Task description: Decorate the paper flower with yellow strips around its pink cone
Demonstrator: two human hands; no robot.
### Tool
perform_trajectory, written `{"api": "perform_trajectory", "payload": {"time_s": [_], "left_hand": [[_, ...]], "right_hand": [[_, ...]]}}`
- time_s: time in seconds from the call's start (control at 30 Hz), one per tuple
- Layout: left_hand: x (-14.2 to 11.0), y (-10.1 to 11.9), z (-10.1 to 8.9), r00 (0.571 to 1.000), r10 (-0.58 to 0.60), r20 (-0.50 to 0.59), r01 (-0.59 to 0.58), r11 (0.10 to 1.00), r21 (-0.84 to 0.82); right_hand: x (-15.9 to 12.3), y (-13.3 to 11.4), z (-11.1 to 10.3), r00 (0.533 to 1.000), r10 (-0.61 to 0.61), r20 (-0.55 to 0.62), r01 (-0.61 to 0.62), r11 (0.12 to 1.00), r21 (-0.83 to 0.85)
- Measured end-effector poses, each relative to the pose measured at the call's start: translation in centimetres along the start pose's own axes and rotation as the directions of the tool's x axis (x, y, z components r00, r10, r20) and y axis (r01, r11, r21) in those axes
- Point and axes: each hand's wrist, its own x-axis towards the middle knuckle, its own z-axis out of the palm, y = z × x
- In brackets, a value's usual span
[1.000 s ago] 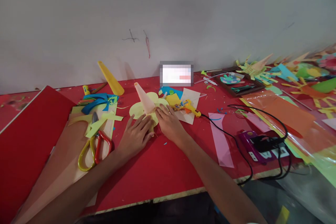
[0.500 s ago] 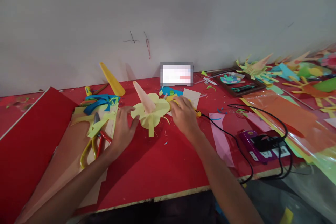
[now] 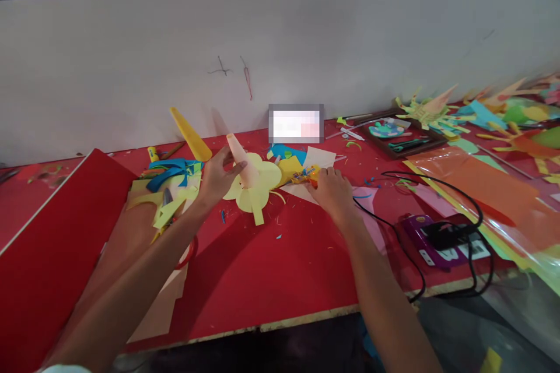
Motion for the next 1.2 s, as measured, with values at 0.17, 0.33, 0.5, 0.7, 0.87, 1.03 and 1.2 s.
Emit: {"api": "perform_trajectory", "payload": {"time_s": [0.17, 0.33, 0.5, 0.7, 0.87, 1.03, 1.2], "left_hand": [[-0.3, 2.8, -0.6, 0.988, 0.052, -0.143, -0.036, 0.993, 0.112], [-1.1, 3.3, 0.0, 0.972, 0.122, -0.202, -0.07, 0.966, 0.25], [-2.6, 1.7, 1.6, 0.972, 0.079, -0.219, -0.022, 0.967, 0.255], [-3.8, 0.2, 2.5, 0.972, 0.03, -0.232, 0.018, 0.979, 0.201], [-3.5, 1.5, 1.1, 0.959, 0.02, -0.284, 0.019, 0.991, 0.133], [-2.9, 3.5, -0.1, 0.936, 0.059, -0.346, -0.043, 0.998, 0.053], [-3.4, 3.1, 1.3, 0.948, 0.037, -0.316, -0.005, 0.995, 0.1]], "right_hand": [[0.4, 0.7, 0.1, 0.996, 0.041, -0.075, -0.035, 0.997, 0.074], [0.4, 1.2, -0.3, 0.977, 0.109, -0.184, -0.084, 0.987, 0.136], [0.5, 1.0, -0.8, 0.963, 0.224, -0.152, -0.195, 0.963, 0.187], [0.8, 0.6, -0.7, 0.961, 0.266, -0.08, -0.245, 0.947, 0.208], [0.8, 0.5, -0.6, 0.96, 0.249, -0.127, -0.21, 0.943, 0.259], [1.0, 0.8, -0.7, 0.937, 0.288, -0.196, -0.225, 0.93, 0.291], [1.0, 1.1, -0.6, 0.914, 0.313, -0.258, -0.218, 0.915, 0.339]]}}
